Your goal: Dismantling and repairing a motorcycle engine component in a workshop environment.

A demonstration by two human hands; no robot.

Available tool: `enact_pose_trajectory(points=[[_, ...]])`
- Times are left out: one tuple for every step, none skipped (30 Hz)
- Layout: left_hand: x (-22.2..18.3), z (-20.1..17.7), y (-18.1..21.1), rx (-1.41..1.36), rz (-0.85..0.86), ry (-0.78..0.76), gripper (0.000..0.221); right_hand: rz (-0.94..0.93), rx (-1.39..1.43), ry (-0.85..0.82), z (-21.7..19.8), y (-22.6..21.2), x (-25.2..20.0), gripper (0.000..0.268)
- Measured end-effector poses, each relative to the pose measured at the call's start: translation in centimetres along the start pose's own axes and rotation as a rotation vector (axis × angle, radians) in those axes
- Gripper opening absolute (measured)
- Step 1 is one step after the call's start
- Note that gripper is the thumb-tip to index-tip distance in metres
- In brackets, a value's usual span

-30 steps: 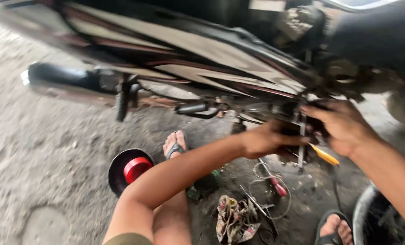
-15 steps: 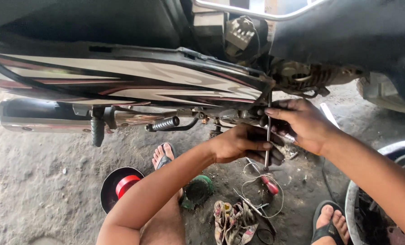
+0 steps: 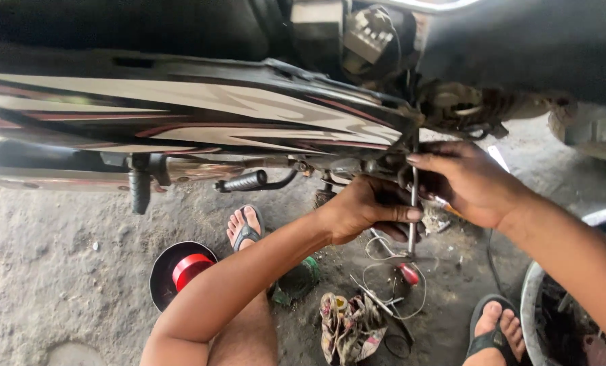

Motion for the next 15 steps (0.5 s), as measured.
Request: enact_pose_trajectory(points=[[0.1, -0.2, 0.5, 0.078, 0.034, 0.08, 0.033, -0.003, -0.006, 0.014, -0.2, -0.1, 0.1, 0.017], [0.2, -0.1, 0.3, 0.076, 0.013, 0.072, 0.033, 0.006, 0.009, 0.029, -0.6, 0.0, 0.2, 0.017], [0.3, -0.1, 0.5, 0.131, 0.044, 0.068, 0.037, 0.009, 0.002, 0.012, -0.7, 0.0, 0.4, 0.016], [0.4, 0.0, 0.6, 0.182, 0.076, 0.066, 0.041, 0.018, -0.007, -0.007, -0.9, 0.3, 0.7, 0.015], [0.5, -0.1, 0.4, 0.174, 0.055, 0.061, 0.041, 0.032, 0.006, 0.005, -1.1, 0.6, 0.6, 0.015], [0.6, 0.9, -0.3, 0.081, -0.029, -0.069, 0.041, -0.033, -0.001, -0.013, -0.9, 0.0, 0.6, 0.012], [0.4, 2.0, -0.9, -0.014, -0.112, -0.197, 0.042, -0.099, -0.008, -0.032, -0.7, -0.7, 0.7, 0.012], [0.7, 2.0, -1.4, -0.021, -0.122, -0.2, 0.042, -0.09, -0.003, -0.024, -0.6, -0.5, 0.6, 0.012], [1.2, 1.0, -1.5, 0.021, -0.094, -0.115, 0.035, -0.124, 0.018, 0.008, -0.7, -0.8, 0.4, 0.021], [1.5, 0.1, -1.7, 0.063, -0.066, -0.028, 0.029, -0.156, 0.038, 0.039, -0.8, -1.1, 0.3, 0.03], [1.7, 0.4, -1.7, 0.056, -0.077, -0.03, 0.029, -0.146, 0.044, 0.046, -0.8, -0.6, 0.3, 0.03], [1.8, 0.0, -1.4, 0.105, -0.048, 0.03, 0.028, -0.237, -0.004, 0.037, -0.7, -1.1, 0.2, 0.032], [2.0, -0.3, -1.0, 0.154, -0.019, 0.09, 0.028, -0.328, -0.053, 0.029, -0.5, -1.5, 0.1, 0.034], [2.0, -0.4, -0.9, 0.149, -0.03, 0.091, 0.028, -0.318, -0.047, 0.033, -0.5, -1.3, 0.1, 0.034], [2.0, -0.2, -0.4, 0.304, -0.012, 0.071, 0.027, -0.375, -0.129, 0.052, -0.4, -1.9, -0.1, 0.034]])
Point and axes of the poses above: each hand's wrist, its own x-axis towards the middle knuckle, its own z-axis out of the palm, y = z × x, the point moved 10 cm from there along x, towards the middle knuckle
